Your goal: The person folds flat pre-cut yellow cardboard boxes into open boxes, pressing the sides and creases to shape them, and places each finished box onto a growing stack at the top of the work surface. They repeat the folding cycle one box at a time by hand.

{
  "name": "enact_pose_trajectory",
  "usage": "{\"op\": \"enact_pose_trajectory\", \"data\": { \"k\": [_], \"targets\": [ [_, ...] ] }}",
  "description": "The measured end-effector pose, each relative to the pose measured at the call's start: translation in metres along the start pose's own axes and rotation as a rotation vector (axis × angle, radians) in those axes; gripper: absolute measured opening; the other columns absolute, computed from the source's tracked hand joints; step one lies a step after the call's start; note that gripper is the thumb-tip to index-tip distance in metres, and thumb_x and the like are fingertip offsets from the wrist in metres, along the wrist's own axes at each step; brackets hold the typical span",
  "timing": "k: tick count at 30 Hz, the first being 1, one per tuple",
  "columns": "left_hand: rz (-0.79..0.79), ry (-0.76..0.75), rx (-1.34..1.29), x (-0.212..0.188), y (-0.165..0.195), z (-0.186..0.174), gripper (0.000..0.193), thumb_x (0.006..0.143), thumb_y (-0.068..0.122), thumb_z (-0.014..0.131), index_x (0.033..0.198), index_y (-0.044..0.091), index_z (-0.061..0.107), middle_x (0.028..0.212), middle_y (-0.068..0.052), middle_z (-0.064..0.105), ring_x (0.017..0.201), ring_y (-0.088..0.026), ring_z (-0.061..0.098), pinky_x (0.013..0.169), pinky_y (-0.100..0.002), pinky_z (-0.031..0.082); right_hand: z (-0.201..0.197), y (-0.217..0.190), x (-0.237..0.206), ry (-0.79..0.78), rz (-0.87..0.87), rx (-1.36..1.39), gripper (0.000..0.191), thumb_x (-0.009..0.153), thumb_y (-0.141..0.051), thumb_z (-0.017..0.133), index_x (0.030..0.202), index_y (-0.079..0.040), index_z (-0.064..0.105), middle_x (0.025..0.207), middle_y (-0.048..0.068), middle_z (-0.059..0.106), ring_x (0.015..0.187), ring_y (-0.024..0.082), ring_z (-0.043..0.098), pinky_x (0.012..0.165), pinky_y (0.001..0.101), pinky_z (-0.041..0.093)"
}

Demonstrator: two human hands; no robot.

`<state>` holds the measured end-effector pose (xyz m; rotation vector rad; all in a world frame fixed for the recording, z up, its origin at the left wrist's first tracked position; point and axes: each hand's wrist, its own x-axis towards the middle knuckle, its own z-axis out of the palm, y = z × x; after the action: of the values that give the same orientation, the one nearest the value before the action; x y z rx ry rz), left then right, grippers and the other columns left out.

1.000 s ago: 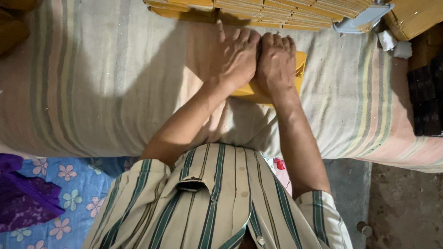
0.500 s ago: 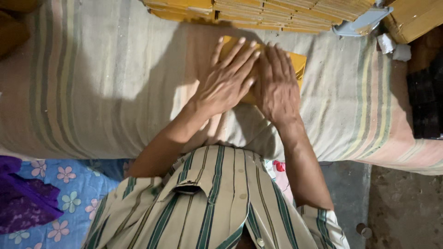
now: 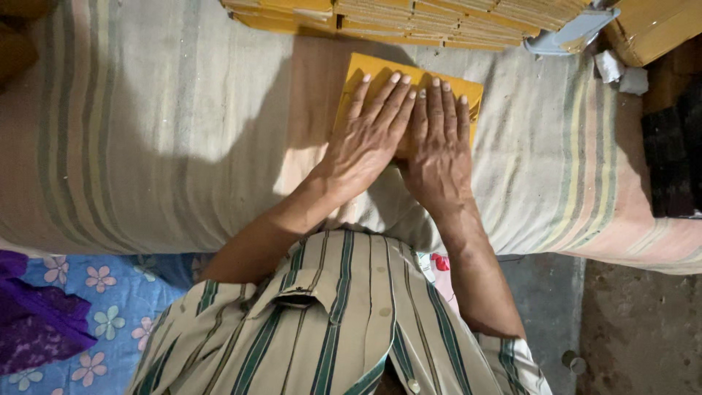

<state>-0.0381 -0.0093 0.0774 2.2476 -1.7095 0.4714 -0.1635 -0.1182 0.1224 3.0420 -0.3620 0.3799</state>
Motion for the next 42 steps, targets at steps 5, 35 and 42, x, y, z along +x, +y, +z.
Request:
{"op": "enact_pose_trajectory", "data": {
  "k": [5, 35, 42],
  "targets": [
    [-0.098, -0.155, -0.293, -0.018, -0.033, -0.025, 0.094, 0.081, 0.019, 0.079, 0.158, -0.009, 0.031, 0.166, -0.028, 0.026, 0.156, -0.037, 0.019, 0.129, -0.054, 0.006, -0.015, 0.02, -0.016, -0.059, 0.114, 0.052, 0.114, 0.076, -0.048, 0.088, 0.156, 0.013, 0.034, 0.163, 0.036, 0.031, 0.153, 0.047, 0.027, 0.126, 0.0569, 0.019],
    [-0.05, -0.117, -0.139, -0.024, -0.033, -0.03, 0.086, 0.093, 0.034, 0.074, 0.161, -0.001, 0.035, 0.17, -0.019, 0.025, 0.159, -0.032, 0.017, 0.127, -0.061, 0.0, -0.009, -0.004, -0.01, -0.03, -0.003, 0.073, 0.085, 0.098, -0.041, 0.071, 0.159, 0.007, 0.039, 0.167, 0.025, 0.036, 0.157, 0.037, 0.031, 0.131, 0.0531, 0.02],
    [-0.099, -0.108, -0.215, -0.031, -0.035, -0.037, 0.083, 0.096, 0.03, 0.071, 0.159, -0.008, 0.032, 0.168, -0.025, 0.024, 0.159, -0.037, 0.016, 0.125, -0.063, 0.0, -0.022, -0.002, -0.02, -0.007, 0.038, -0.007, 0.081, 0.099, -0.038, 0.071, 0.157, 0.008, 0.039, 0.165, 0.027, 0.036, 0.156, 0.039, 0.032, 0.128, 0.0575, 0.019]
  ]
}}
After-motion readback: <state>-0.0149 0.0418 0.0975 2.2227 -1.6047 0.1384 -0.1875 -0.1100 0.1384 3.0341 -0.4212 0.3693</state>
